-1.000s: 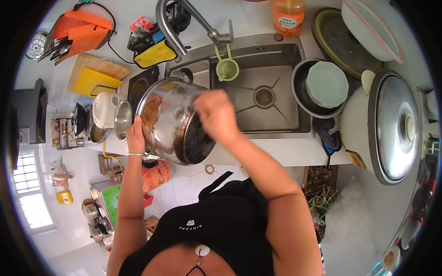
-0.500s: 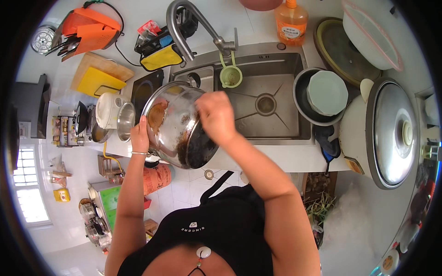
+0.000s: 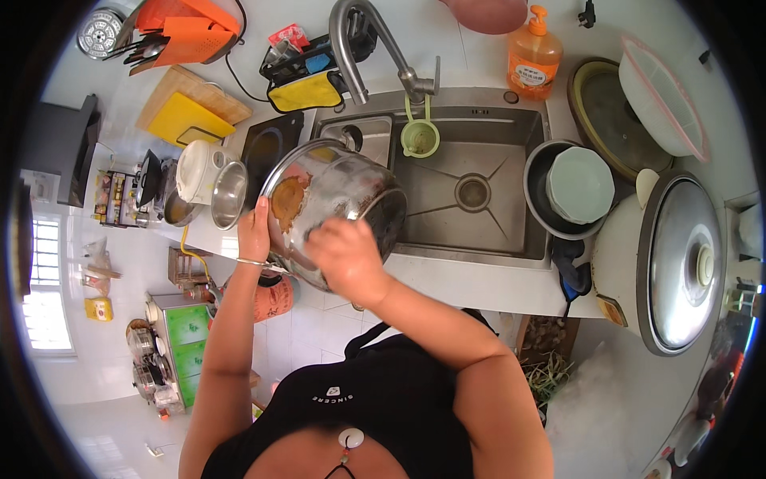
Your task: The person scrubs the interior and exterior of a large stainless steel pot using a scouring pad at a kitchen sink and سپس rinses it under the faucet.
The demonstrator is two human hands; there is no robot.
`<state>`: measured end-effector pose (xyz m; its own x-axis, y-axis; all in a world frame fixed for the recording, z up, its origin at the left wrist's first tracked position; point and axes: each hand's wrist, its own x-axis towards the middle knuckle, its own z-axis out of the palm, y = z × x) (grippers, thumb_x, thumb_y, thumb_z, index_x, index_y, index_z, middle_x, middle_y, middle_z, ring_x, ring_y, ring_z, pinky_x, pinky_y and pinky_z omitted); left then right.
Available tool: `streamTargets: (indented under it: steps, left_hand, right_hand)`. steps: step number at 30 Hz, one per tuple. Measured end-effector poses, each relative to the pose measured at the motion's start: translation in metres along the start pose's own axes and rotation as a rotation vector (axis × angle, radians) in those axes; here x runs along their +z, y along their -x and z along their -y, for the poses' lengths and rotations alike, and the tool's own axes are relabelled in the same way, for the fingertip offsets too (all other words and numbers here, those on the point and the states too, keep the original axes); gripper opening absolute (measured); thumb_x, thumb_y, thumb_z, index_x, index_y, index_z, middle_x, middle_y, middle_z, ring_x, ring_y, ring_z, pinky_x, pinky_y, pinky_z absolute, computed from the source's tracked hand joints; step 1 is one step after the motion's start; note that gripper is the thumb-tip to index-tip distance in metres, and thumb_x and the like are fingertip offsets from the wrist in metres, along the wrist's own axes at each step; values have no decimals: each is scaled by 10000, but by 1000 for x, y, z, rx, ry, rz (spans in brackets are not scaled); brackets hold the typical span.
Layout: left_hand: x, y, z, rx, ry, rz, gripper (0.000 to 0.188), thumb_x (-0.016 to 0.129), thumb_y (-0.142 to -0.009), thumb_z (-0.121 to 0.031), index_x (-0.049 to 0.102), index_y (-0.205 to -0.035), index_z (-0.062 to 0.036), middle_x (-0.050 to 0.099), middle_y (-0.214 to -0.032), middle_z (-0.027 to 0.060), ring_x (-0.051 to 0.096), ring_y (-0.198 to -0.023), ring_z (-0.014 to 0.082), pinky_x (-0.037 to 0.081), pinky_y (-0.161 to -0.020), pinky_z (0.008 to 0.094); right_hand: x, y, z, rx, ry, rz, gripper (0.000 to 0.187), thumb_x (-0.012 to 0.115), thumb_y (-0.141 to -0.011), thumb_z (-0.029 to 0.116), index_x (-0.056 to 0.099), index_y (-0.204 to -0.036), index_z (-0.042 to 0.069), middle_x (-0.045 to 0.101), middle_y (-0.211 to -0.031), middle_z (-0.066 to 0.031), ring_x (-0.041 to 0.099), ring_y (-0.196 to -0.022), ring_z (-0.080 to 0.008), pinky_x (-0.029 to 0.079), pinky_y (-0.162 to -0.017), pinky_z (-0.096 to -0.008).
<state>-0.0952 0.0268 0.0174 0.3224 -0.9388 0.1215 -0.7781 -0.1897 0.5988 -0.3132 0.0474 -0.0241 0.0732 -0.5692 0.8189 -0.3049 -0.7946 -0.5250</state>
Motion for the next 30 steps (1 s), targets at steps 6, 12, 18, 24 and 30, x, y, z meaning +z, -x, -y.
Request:
streamTargets:
  steps: [6, 12, 18, 24, 30]
  left_hand:
    - [-2, 5, 2, -9, -8, -5, 638, 486, -954, -485, 509, -662, 81, 416, -558, 112, 384, -573, 164, 370, -553, 368]
    - [-1, 0, 6, -53, 42, 22, 630, 494, -952, -487, 492, -637, 59, 401, -560, 75, 368, -577, 149, 364, -547, 342]
    - [2, -8, -1, -57, 31, 29, 639, 497, -947, -501, 476, -625, 50, 395, -552, 52, 357, -577, 133, 346, -536, 340]
    - [5, -8, -2, -37, -52, -5, 637, 492, -947, -499, 520, -661, 70, 412, -554, 102, 377, -567, 182, 364, -555, 370]
    - [22, -6, -6, -50, 25, 2, 627, 470, -962, -486, 504, -657, 61, 398, -553, 94, 360, -559, 178, 347, -540, 368]
  right_hand:
    - [-22, 4, -84, 602, -110, -207, 116, 695, -721, -28, 691, -804, 53, 677, -872, -97, 601, -876, -296, 497, -799, -377]
    - [-21, 7, -35, 229, -136, -111, 187, 699, -684, -45, 686, -832, 69, 659, -912, -86, 599, -889, -303, 496, -807, -381]
    - [-26, 12, -53, 271, -34, -171, 106, 726, -728, 22, 685, -823, 46, 666, -917, -105, 594, -872, -330, 495, -788, -385]
    - [-38, 46, -152, 653, 80, 31, 160, 714, -735, 39, 684, -891, 31, 665, -924, -156, 616, -883, -327, 495, -802, -399]
    - [-85, 163, -314, 1221, 734, 350, 222, 688, -762, 129, 666, -970, 53, 643, -1041, -177, 617, -954, -356, 504, -840, -438]
